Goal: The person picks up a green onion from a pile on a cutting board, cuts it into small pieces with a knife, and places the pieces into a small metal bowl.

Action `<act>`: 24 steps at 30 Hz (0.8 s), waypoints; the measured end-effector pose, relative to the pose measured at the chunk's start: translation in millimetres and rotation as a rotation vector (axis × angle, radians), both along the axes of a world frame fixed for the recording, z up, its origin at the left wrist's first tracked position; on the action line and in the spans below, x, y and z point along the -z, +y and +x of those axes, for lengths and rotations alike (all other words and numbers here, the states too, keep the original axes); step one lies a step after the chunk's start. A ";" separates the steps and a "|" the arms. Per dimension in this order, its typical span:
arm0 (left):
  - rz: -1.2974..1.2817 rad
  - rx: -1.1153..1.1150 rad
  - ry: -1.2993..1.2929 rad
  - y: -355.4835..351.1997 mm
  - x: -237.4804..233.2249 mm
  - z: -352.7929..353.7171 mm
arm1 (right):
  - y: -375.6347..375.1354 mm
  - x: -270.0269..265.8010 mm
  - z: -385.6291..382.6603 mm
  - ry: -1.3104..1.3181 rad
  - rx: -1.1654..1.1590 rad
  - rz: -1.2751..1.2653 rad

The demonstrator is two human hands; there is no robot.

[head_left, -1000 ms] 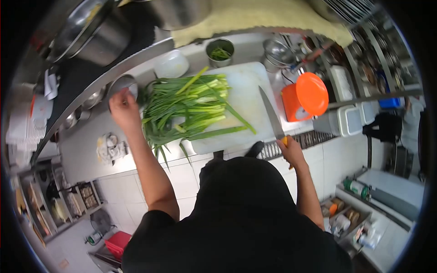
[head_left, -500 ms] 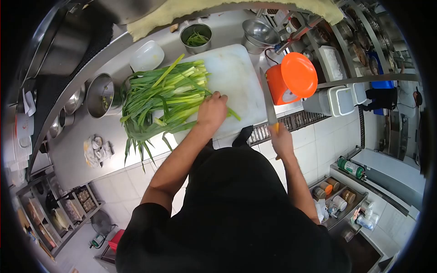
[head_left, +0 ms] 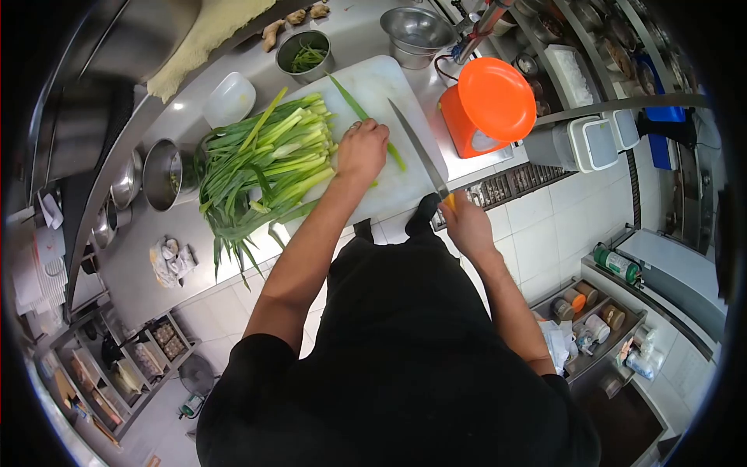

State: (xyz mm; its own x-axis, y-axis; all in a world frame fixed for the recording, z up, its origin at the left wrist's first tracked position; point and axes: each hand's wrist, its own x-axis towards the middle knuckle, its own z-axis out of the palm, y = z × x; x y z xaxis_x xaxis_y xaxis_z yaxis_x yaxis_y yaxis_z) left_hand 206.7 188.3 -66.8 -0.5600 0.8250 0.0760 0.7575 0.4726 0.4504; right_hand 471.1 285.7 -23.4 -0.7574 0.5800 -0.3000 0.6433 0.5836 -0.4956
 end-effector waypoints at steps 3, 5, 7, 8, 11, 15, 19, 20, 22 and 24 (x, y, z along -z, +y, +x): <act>-0.026 -0.023 -0.014 -4.1 -1.6 2.1 | -4.2 -4.1 -10.4 -0.039 -0.059 -0.026; -0.026 -0.032 -0.051 -8.2 -5.9 4.2 | -7.2 -8.4 -16.4 -0.042 -0.062 -0.025; -0.018 -0.016 -0.032 -10.3 -8.2 4.1 | -10.3 -13.6 -22.5 -0.056 -0.072 -0.024; -0.011 -0.008 -0.022 -10.7 -9.3 4.5 | -10.7 -17.0 -25.2 -0.068 -0.078 -0.021; -0.039 -0.033 0.010 -7.8 -7.7 6.7 | -12.7 -23.8 -29.4 -0.117 -0.099 -0.004; -0.067 -0.075 0.051 -4.5 -3.7 9.4 | -14.8 -37.8 -31.6 -0.222 -0.114 0.035; -0.101 -0.107 0.027 -3.4 -4.0 10.5 | -17.8 -55.2 -24.5 -0.291 -0.125 0.044; -0.115 -0.114 0.023 -3.3 -4.4 10.4 | -19.0 -53.4 -20.5 -0.303 -0.123 0.052; -0.106 -0.098 0.015 -3.5 -4.9 8.6 | -18.9 -46.5 -15.9 -0.318 -0.121 0.059; -0.098 -0.089 0.016 -4.0 -3.3 7.6 | -18.9 -36.4 -13.6 -0.322 -0.121 0.055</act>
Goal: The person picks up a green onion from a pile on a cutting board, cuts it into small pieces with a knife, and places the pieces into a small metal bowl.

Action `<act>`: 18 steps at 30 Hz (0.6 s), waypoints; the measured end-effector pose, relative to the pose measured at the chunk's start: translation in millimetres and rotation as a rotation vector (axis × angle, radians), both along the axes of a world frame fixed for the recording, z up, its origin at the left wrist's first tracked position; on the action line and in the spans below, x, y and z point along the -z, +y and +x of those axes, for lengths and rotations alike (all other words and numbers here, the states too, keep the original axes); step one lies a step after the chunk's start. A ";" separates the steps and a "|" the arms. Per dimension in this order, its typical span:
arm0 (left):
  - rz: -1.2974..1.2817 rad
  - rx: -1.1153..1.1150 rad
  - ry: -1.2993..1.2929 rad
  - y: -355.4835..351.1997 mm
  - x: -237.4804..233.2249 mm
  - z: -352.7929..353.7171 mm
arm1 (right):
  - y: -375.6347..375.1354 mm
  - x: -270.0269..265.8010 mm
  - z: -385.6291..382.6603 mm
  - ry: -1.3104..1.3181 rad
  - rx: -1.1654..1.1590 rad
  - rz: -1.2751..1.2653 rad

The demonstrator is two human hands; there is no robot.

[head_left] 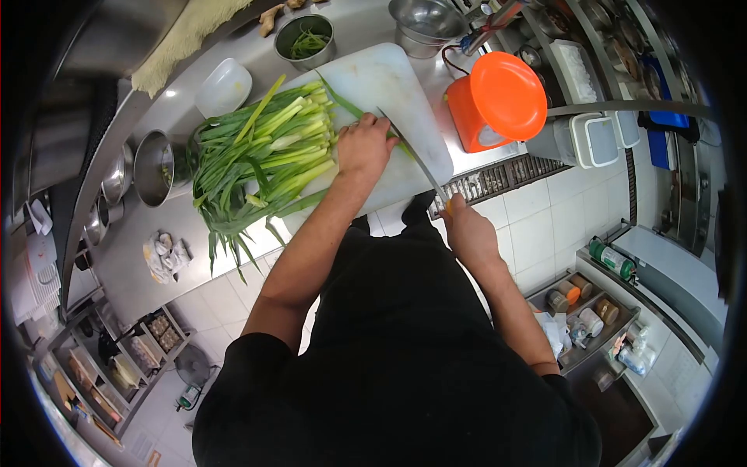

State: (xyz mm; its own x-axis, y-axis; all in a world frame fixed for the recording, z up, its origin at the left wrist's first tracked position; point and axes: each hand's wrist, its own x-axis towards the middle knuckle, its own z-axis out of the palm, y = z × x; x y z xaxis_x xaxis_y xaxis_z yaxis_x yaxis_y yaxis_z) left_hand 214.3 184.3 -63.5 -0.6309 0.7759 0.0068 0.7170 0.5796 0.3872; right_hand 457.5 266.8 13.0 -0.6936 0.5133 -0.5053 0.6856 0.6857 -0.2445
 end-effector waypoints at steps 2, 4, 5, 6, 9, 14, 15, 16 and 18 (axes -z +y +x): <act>0.004 0.005 0.012 -0.8 3.4 -0.4 | -1.7 11.5 -1.1 0.030 0.022 -0.020; 0.011 0.008 0.025 -1.4 4.3 0.0 | -1.9 24.1 -3.4 0.053 0.043 -0.049; 0.016 0.009 0.031 -1.5 4.7 0.1 | -1.5 31.5 -7.5 0.060 0.051 -0.069; 0.021 0.012 0.024 -1.9 4.2 0.2 | -0.8 34.5 -13.8 0.068 0.059 -0.089; 0.034 0.014 0.005 -4.6 3.0 -0.4 | 4.1 38.7 -36.2 0.106 0.029 -0.063; 0.023 0.035 -0.026 -6.2 3.0 -4.1 | 16.0 40.3 -74.2 0.141 -0.028 -0.030; 0.036 0.047 -0.019 -6.3 1.6 -5.1 | 17.7 36.6 -77.7 0.150 -0.048 -0.025; 0.048 0.056 -0.013 -6.9 0.4 -6.2 | 18.2 30.8 -78.2 0.148 -0.053 -0.017; 0.051 0.071 -0.021 -7.3 0.3 -7.6 | 17.1 14.9 -74.2 0.138 -0.066 -0.002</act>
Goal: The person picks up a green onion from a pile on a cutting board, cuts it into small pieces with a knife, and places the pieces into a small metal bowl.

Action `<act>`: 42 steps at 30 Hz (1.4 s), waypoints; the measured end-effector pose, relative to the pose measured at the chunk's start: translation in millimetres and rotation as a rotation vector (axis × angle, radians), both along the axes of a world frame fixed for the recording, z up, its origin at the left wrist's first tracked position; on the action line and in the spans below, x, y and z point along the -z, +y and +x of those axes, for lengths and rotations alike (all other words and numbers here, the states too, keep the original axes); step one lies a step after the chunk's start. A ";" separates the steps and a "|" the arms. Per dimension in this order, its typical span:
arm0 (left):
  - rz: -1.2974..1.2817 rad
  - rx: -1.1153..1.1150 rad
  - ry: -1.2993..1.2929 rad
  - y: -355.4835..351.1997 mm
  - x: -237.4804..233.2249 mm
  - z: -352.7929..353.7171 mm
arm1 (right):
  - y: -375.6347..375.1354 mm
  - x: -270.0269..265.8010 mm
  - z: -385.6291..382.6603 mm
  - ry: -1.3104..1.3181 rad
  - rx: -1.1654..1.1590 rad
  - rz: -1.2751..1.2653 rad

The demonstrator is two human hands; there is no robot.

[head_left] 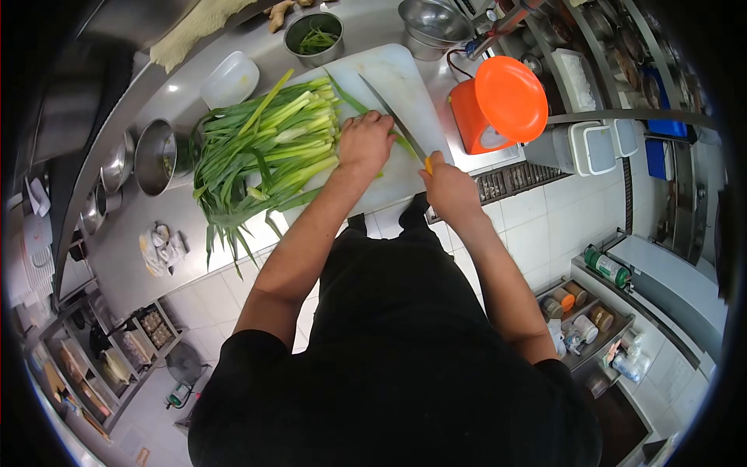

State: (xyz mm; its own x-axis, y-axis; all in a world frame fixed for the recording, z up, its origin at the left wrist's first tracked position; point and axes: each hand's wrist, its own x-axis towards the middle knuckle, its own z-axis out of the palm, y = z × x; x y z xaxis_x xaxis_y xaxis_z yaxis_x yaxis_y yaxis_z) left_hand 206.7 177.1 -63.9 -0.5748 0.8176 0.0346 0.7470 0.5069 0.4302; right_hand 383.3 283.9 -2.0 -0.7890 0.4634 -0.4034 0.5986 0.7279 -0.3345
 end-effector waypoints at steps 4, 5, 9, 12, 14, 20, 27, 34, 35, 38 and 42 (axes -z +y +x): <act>-0.023 0.017 -0.032 0.8 4.5 -3.4 | -9.2 -26.1 24.9 -0.029 -0.013 -0.009; -0.023 0.022 -0.035 0.5 5.1 -3.5 | -11.3 -26.1 35.6 -0.027 -0.015 -0.002; -0.002 0.023 -0.019 -1.2 8.3 -2.0 | -21.4 -31.9 56.8 -0.147 0.032 -0.017; 0.026 0.031 -0.009 -1.5 9.9 -2.5 | -25.7 -13.7 59.7 -0.158 0.055 0.001; 0.074 0.043 -0.006 -3.7 13.1 -2.9 | -24.2 10.9 52.9 -0.099 0.050 0.001; 0.077 0.095 -0.017 -9.0 13.6 6.3 | -8.7 29.2 -2.1 0.030 0.013 -0.004; 0.177 0.036 0.012 -13.5 4.0 1.7 | -4.2 -11.4 -7.0 -0.023 -0.032 -0.020; 0.099 0.047 0.011 -11.0 10.5 -12.7 | -30.3 -29.8 37.2 -0.107 0.012 -0.014; 0.091 0.048 0.011 -11.6 11.5 -12.1 | -33.1 -27.7 42.2 -0.127 0.028 -0.026; 0.154 0.042 0.031 -12.4 14.6 -10.9 | -38.6 -9.0 50.0 -0.137 0.062 -0.032; 0.133 0.044 0.030 -13.1 11.9 -9.7 | -37.5 21.8 45.0 -0.069 0.066 -0.034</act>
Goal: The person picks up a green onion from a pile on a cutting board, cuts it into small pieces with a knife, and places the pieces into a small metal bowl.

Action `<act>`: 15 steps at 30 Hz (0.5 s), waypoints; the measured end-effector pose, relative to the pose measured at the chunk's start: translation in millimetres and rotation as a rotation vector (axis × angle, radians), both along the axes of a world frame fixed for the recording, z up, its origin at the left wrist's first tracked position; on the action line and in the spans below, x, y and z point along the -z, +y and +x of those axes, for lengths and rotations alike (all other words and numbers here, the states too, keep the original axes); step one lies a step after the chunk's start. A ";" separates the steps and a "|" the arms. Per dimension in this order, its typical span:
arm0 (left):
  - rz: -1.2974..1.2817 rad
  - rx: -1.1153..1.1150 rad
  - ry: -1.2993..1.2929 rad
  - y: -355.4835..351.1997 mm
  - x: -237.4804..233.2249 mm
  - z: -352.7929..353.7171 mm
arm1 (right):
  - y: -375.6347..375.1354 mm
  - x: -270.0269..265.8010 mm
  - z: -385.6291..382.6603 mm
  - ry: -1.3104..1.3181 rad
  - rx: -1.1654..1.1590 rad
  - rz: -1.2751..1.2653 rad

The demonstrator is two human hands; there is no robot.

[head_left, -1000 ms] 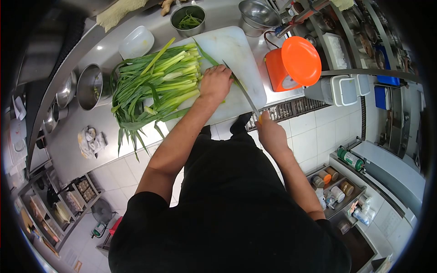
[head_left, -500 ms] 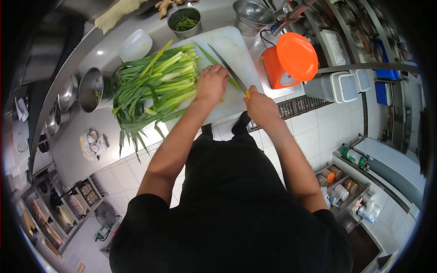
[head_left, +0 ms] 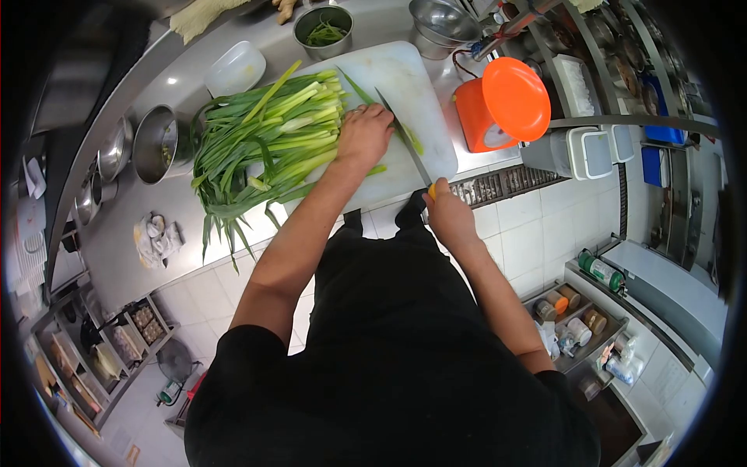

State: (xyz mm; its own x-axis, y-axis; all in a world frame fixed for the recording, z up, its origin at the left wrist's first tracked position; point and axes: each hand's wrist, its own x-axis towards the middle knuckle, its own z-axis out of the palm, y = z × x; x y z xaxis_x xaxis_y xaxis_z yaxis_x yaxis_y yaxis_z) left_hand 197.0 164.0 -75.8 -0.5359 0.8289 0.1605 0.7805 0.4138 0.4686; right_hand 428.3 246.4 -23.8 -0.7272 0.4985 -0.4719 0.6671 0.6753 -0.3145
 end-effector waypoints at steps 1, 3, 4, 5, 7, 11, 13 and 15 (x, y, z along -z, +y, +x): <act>-0.015 0.002 0.001 0.5 0.9 1.2 | 2.8 5.4 -5.7 0.014 -0.007 0.002; -0.030 0.020 -0.010 -0.7 2.3 3.3 | 8.9 14.8 -21.3 0.043 -0.016 0.008; -0.031 0.036 -0.022 -2.9 1.9 6.6 | 11.3 15.5 -30.1 0.069 -0.017 -0.001; -0.030 0.055 -0.034 -4.1 1.3 9.9 | 14.7 15.2 -39.0 0.095 -0.017 -0.010; -0.015 0.074 -0.072 -8.2 -3.4 17.5 | 21.2 8.4 -52.7 0.107 -0.023 -0.026; 0.059 0.047 -0.041 -10.7 -7.1 11.6 | 27.4 -25.9 -62.5 0.041 -0.045 -0.047; 0.010 0.021 -0.049 -9.3 -7.3 2.6 | 22.1 -40.9 -53.6 0.008 -0.049 -0.052; -0.033 0.006 -0.044 -5.4 -6.1 -2.7 | 16.1 -52.4 -39.1 -0.012 -0.052 -0.053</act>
